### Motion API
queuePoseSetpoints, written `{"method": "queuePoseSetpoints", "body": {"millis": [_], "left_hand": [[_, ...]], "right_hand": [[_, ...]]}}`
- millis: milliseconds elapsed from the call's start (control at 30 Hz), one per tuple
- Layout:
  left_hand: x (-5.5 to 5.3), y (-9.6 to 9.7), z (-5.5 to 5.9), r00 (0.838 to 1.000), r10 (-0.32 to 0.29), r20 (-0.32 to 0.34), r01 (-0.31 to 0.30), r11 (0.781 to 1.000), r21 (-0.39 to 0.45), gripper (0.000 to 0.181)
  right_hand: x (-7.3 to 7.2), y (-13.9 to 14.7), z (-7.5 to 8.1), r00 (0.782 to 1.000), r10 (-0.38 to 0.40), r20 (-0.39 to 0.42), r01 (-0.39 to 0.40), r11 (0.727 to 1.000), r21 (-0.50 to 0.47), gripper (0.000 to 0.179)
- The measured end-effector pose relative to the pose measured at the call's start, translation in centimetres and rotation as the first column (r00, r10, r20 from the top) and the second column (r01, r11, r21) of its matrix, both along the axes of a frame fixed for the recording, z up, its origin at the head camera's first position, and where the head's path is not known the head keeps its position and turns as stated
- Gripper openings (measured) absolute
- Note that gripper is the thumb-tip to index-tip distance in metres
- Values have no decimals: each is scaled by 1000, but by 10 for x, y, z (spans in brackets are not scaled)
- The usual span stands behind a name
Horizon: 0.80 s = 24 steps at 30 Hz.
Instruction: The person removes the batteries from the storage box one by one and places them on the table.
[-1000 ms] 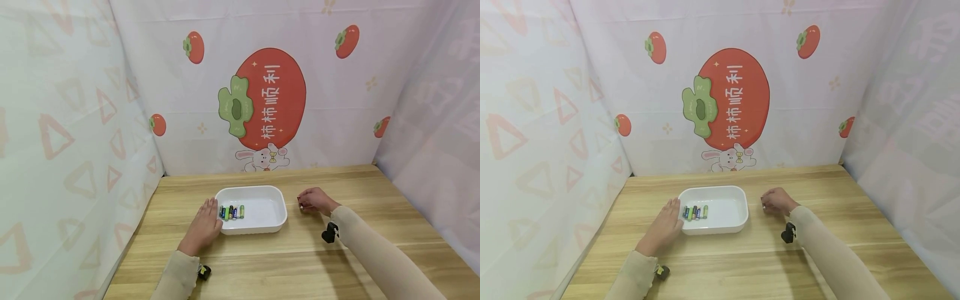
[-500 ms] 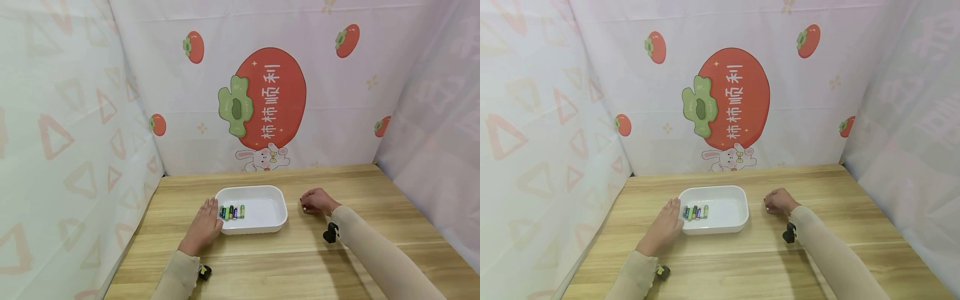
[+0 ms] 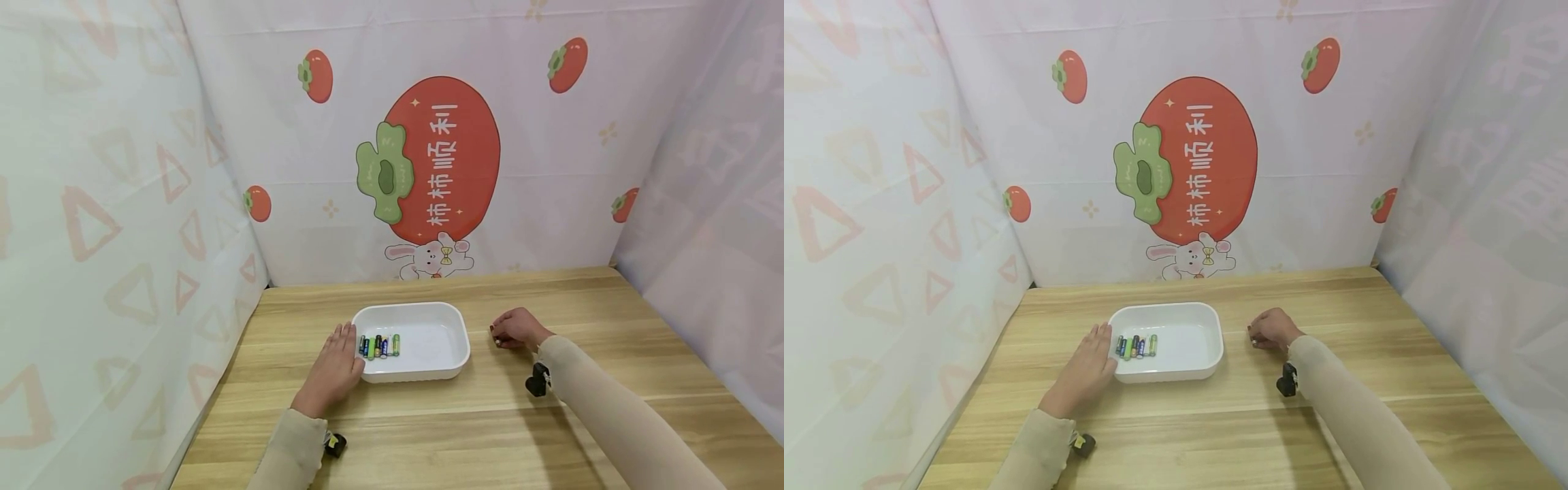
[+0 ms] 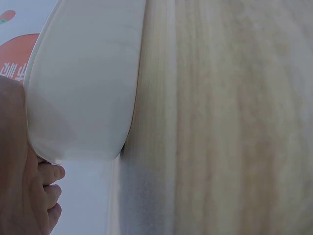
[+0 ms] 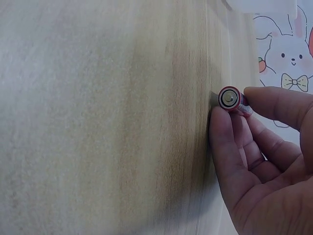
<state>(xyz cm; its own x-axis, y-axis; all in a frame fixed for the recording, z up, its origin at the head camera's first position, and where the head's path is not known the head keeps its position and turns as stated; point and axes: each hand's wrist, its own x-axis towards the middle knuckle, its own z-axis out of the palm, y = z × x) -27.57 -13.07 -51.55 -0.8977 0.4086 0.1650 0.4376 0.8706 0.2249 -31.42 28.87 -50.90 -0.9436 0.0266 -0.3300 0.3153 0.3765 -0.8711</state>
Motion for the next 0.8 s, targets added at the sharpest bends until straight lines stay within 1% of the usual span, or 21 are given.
{"method": "queuePoseSetpoints", "body": {"millis": [67, 133, 233, 367, 533, 800], "left_hand": [[0, 0, 0, 1000, 1, 3, -1, 1000, 1, 65], [0, 0, 0, 1000, 2, 3, -2, 1000, -4, 65], [0, 0, -1, 1000, -5, -12, 5, 1000, 6, 64], [-1, 0, -2, 999, -12, -31, 12, 1000, 12, 64], [0, 0, -2, 999, -12, -34, 12, 1000, 11, 65], [0, 0, -1, 1000, -7, -15, 7, 1000, 6, 65]], "right_hand": [[0, 0, 0, 1000, 7, -5, -7, 1000, 26, 22], [-1, -1, 0, 1000, -2, -4, 2, 999, 43, 22], [-1, -2, 0, 1000, 1, -5, -1, 998, 61, 22], [0, -4, 3, 1000, 6, -6, -6, 997, 71, 20], [0, -6, 4, 1000, 9, -14, -8, 997, 78, 18], [0, -7, 3, 1000, 14, -14, -13, 996, 89, 19]]}}
